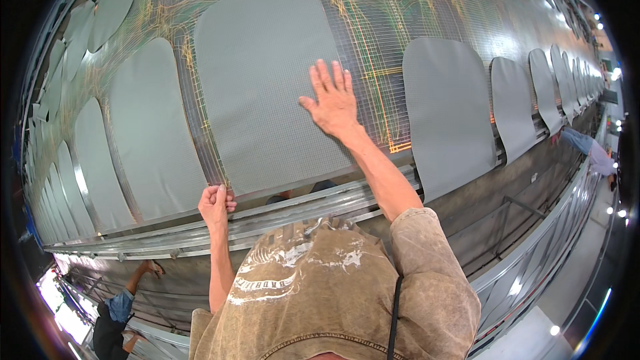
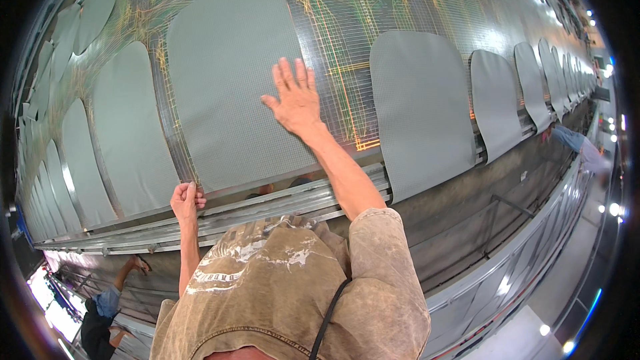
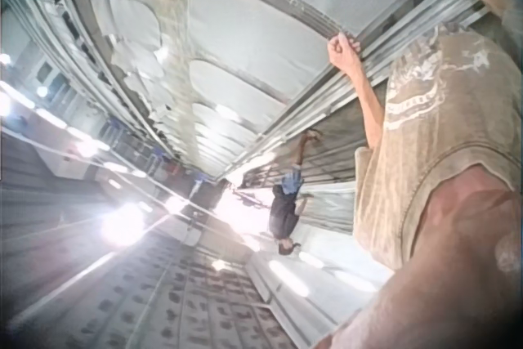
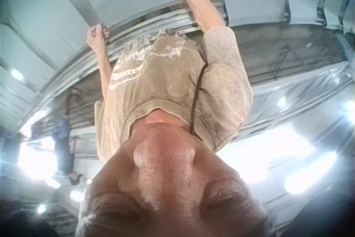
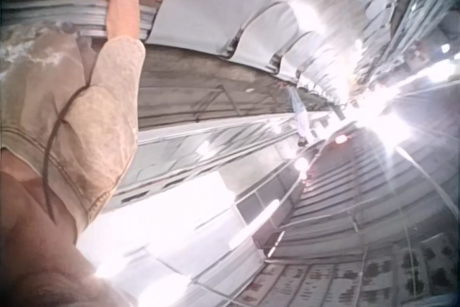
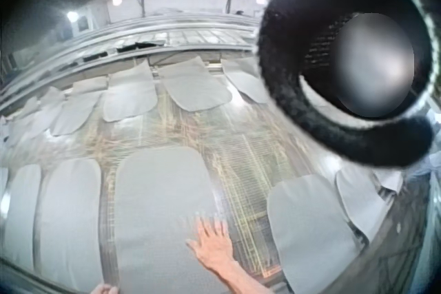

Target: The person repeatedly picks up gray textured sheets from a stack and places them onto a large curved surface with a grid pattern. They smooth each sheet into place with both hands before moving to the next one.

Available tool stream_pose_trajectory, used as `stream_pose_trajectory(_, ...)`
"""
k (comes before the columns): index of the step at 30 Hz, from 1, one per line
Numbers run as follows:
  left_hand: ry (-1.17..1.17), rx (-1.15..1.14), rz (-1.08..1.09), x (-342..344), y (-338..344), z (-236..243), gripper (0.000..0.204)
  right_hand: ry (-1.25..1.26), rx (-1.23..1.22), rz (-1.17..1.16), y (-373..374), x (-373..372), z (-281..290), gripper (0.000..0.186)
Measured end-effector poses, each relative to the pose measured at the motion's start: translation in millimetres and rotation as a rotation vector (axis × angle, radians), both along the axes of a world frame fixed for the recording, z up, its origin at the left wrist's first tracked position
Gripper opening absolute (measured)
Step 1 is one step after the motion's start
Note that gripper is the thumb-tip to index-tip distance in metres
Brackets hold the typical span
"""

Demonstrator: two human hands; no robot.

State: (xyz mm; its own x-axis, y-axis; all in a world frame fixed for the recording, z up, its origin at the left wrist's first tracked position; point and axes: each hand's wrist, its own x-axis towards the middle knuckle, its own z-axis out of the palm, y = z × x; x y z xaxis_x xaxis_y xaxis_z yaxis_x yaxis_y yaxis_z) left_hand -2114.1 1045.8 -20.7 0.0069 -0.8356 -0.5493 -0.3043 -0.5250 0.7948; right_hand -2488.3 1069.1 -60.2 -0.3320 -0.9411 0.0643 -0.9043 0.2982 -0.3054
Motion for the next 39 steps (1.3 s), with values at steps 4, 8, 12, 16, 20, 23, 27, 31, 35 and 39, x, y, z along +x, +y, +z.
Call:
stream_pose_trajectory(4,-0.076,-0.140,-0.001,-6,11,15,0.018,0.100,0.059,-0.055,9,5,4,0.079)
stream_pose_trajectory(8,-0.318,-0.556,-0.055,-13,19,20,0.025,-0.081,0.052,0.090,29,73,22,0.085)
stream_pose_trajectory(12,-0.338,-0.596,-0.170,-48,10,40,0.033,-0.250,-0.015,0.209,49,129,13,0.082)
stream_pose_trajectory(16,-0.434,-0.903,-0.493,-63,-4,28,0.041,-0.283,-0.092,0.282,33,133,15,0.072)
stream_pose_trajectory(20,-0.300,-0.995,-0.792,-103,-16,21,0.056,-0.127,-0.113,0.380,-17,99,8,0.065)
stream_pose_trajectory(23,-0.260,-1.028,-1.060,-134,-25,14,0.067,0.013,-0.134,0.410,-64,59,1,0.061)
stream_pose_trajectory(27,-0.375,-0.947,-1.317,-176,-53,13,0.074,0.071,-0.113,0.307,-122,1,-3,0.059)
stream_pose_trajectory(31,-0.635,-0.965,-1.258,-202,-108,-6,0.074,0.102,-0.104,0.194,-169,-43,-3,0.061)
stream_pose_trajectory(35,-0.825,-1.003,-1.091,-219,-175,-21,0.071,0.121,-0.043,0.043,-205,-82,-5,0.067)
stream_pose_trajectory(39,-0.922,-0.985,-0.882,-231,-249,-28,0.070,0.091,-0.045,-0.068,-218,-95,-4,0.072)
